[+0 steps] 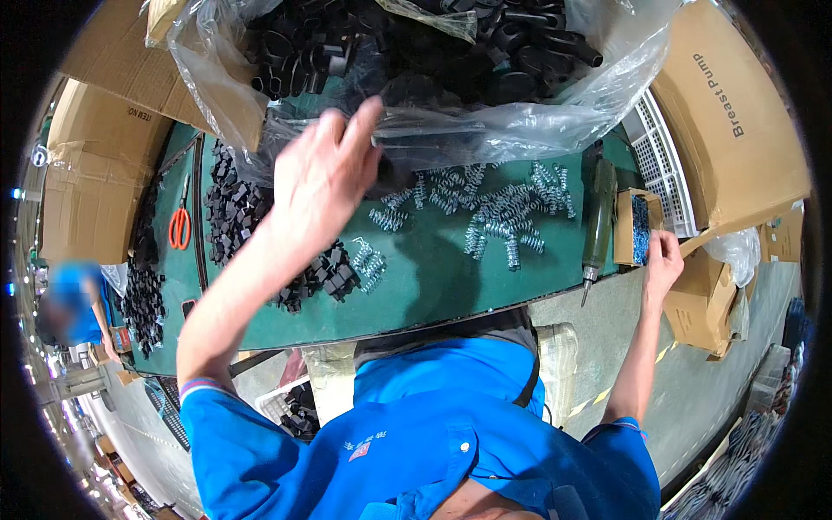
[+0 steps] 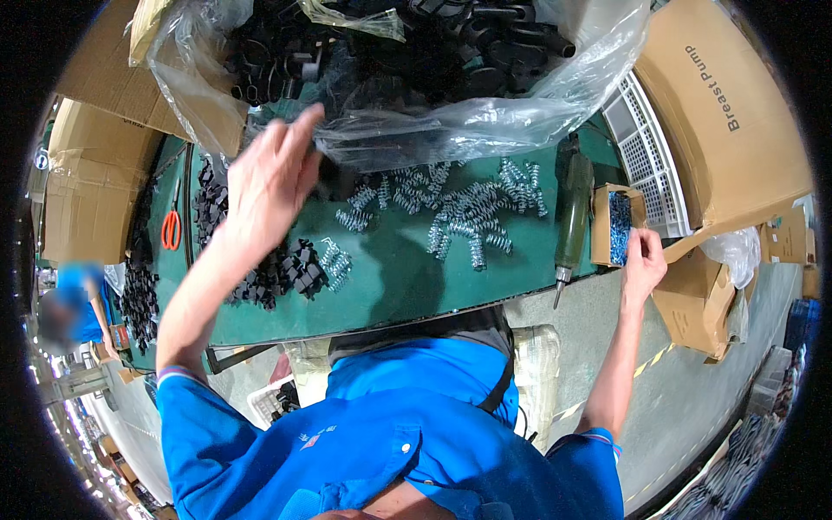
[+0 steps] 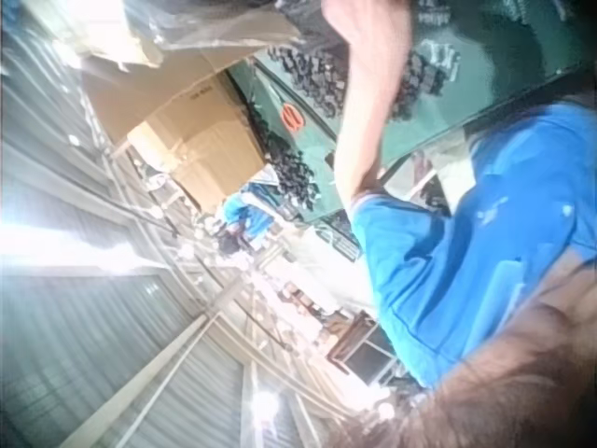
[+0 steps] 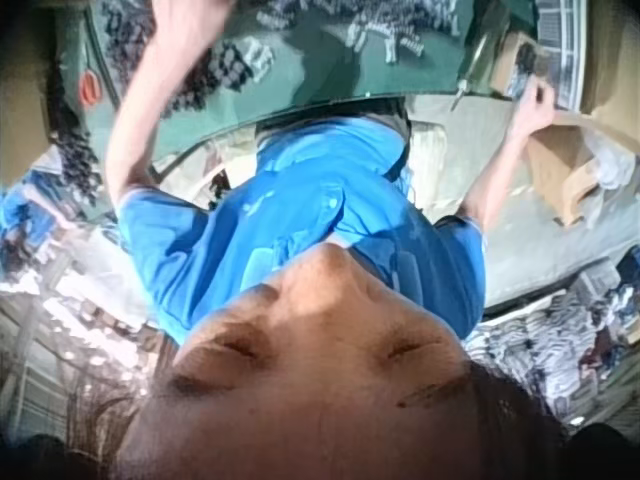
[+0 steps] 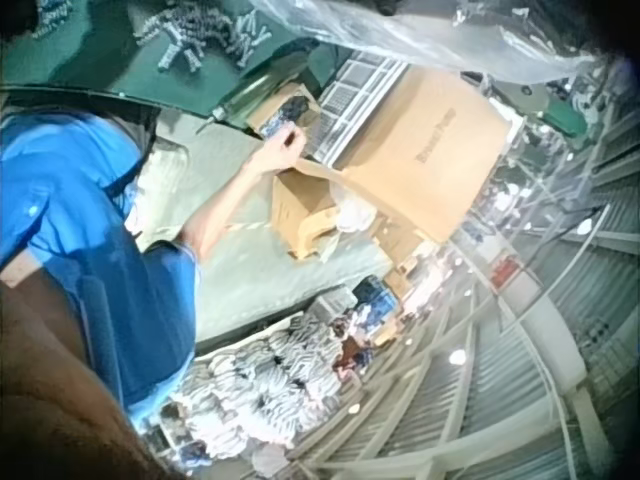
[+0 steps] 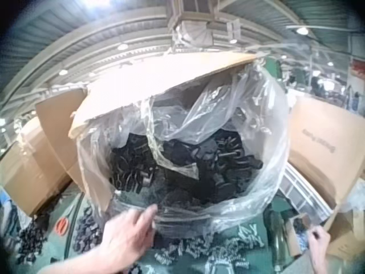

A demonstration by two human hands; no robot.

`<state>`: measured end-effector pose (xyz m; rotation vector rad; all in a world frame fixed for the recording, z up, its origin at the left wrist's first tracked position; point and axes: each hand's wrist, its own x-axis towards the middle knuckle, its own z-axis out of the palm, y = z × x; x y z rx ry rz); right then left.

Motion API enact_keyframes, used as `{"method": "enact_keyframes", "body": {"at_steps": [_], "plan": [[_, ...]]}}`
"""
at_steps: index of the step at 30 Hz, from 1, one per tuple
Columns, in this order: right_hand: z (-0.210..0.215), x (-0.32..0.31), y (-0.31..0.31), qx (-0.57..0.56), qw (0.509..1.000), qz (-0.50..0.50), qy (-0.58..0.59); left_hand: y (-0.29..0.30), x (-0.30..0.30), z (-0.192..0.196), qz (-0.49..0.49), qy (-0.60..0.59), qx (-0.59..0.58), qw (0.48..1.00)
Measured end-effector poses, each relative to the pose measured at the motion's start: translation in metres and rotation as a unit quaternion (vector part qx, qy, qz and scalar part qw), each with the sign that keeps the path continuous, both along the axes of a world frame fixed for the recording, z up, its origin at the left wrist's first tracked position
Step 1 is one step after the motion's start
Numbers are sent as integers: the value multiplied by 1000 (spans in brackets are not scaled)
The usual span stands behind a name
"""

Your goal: The person assembles small black plastic components with metal springs on a green workbench. They insert springs into the parts, use a power screwdriver to fasten them, and place the finished assemblies into a plastic bag. The process is repeated for multiple units.

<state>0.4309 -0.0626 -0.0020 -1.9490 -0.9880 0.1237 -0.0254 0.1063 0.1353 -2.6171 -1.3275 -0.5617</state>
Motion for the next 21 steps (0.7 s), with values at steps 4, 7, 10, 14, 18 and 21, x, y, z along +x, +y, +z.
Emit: {"method": "enact_keyframes", "body": {"at_steps": [4,7,10,14,18,21], "plan": [[0,-32,-37,154,977,-5,145,-55,3,-40,-4,-11,-229,973],[-19,-67,-73,154,938,-9,311,-66,22,-74,35,5,-372,928],[-41,-101,-103,155,857,-70,486,-63,33,-109,16,77,-303,950],[-63,-126,-118,195,735,-104,641,-72,74,-97,-52,32,-96,994],[-62,-140,-110,201,653,-159,712,-76,109,-120,-34,67,-242,967],[-55,-152,-111,197,642,-157,724,-67,115,-124,-16,87,-247,965]]}}
